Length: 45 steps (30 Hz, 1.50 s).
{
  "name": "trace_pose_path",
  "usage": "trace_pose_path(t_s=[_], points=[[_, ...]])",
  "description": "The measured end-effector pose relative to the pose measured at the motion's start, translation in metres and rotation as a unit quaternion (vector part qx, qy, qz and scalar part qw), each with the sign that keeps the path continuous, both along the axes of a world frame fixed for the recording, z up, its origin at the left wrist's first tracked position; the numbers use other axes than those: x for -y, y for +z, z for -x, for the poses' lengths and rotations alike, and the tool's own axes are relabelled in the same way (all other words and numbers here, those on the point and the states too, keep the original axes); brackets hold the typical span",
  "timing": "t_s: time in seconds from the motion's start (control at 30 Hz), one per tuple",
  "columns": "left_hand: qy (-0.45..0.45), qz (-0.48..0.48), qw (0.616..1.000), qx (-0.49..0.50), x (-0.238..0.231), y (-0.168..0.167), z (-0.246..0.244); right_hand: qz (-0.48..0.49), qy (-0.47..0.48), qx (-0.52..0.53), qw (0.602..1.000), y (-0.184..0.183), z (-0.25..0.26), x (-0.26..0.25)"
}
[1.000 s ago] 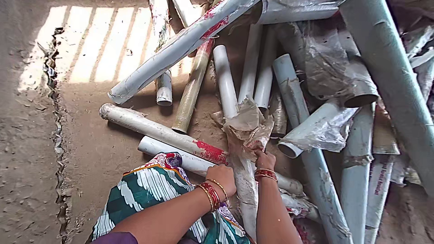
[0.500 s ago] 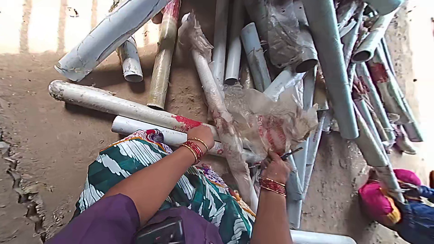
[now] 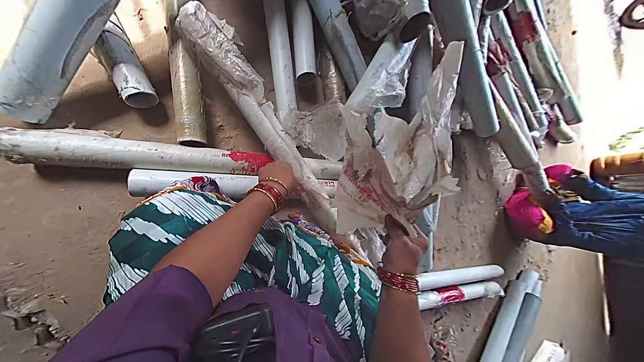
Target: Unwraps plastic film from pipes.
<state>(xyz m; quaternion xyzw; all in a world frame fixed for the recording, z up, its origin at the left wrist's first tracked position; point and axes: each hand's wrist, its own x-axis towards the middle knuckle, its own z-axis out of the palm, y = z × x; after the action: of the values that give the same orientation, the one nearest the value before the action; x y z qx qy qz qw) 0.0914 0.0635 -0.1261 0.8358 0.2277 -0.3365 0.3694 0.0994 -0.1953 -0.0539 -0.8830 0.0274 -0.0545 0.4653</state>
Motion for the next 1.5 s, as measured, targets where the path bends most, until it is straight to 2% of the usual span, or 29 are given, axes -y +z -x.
trace_pose_path(t_s=[0.1,0.23,0.4,0.5,0.57,0.67,0.77,0.87,0.93,1.03,1.17,1.2,1.27,1.33,1.37,1.43,1.5], points=[[-0.035,0.007,0.999,0.028,0.020,-0.019,-0.004,0.004,0.025,-0.010,1.000,0.004,0.009,0.009],[-0.089,-0.005,0.992,0.093,0.053,-0.064,-0.011,-0.021,0.097,-0.005,0.995,0.003,0.016,0.014],[-0.095,-0.003,0.994,0.061,0.079,-0.103,-0.012,0.000,0.155,0.034,0.987,0.010,0.018,0.017],[-0.115,0.001,0.991,0.070,0.082,-0.118,-0.007,-0.030,0.153,0.037,0.987,0.019,0.020,0.017],[-0.136,0.005,0.987,0.080,0.083,-0.127,-0.007,-0.078,0.105,0.024,0.991,0.025,0.019,0.015],[-0.141,-0.006,0.984,0.106,0.087,-0.141,-0.007,-0.125,-0.022,-0.006,0.992,0.028,0.001,0.018],[-0.160,-0.010,0.981,0.106,0.090,-0.140,-0.011,-0.143,-0.121,-0.081,0.979,0.026,-0.027,0.021],[-0.142,0.044,0.976,0.158,0.105,-0.131,-0.024,-0.144,-0.104,-0.155,0.972,0.020,-0.038,0.013],[-0.170,0.088,0.966,0.175,0.116,-0.122,-0.033,-0.155,-0.087,-0.183,0.967,0.011,-0.038,0.002],[-0.217,0.066,0.961,0.161,0.121,-0.115,-0.038,-0.208,-0.129,-0.200,0.949,0.001,-0.047,-0.001],[-0.064,0.076,0.987,0.124,0.105,-0.124,-0.033,-0.255,-0.228,-0.193,0.919,-0.014,-0.067,0.028],[-0.046,0.067,0.989,0.121,0.098,-0.127,-0.031,-0.232,-0.253,-0.191,0.920,-0.022,-0.070,0.041],[-0.080,0.015,0.989,0.121,0.084,-0.134,-0.031,-0.133,-0.311,-0.193,0.921,-0.041,-0.079,0.069],[-0.107,-0.017,0.987,0.120,0.077,-0.139,-0.030,0.038,-0.311,-0.200,0.928,-0.050,-0.081,0.091],[-0.111,-0.026,0.986,0.123,0.075,-0.142,-0.030,0.112,-0.278,-0.203,0.932,-0.044,-0.079,0.093],[-0.104,-0.030,0.986,0.123,0.074,-0.143,-0.033,0.261,-0.139,-0.206,0.933,-0.036,-0.069,0.081],[-0.063,-0.032,0.986,0.153,0.071,-0.144,-0.034,0.358,0.021,-0.230,0.905,-0.043,-0.042,0.051]])
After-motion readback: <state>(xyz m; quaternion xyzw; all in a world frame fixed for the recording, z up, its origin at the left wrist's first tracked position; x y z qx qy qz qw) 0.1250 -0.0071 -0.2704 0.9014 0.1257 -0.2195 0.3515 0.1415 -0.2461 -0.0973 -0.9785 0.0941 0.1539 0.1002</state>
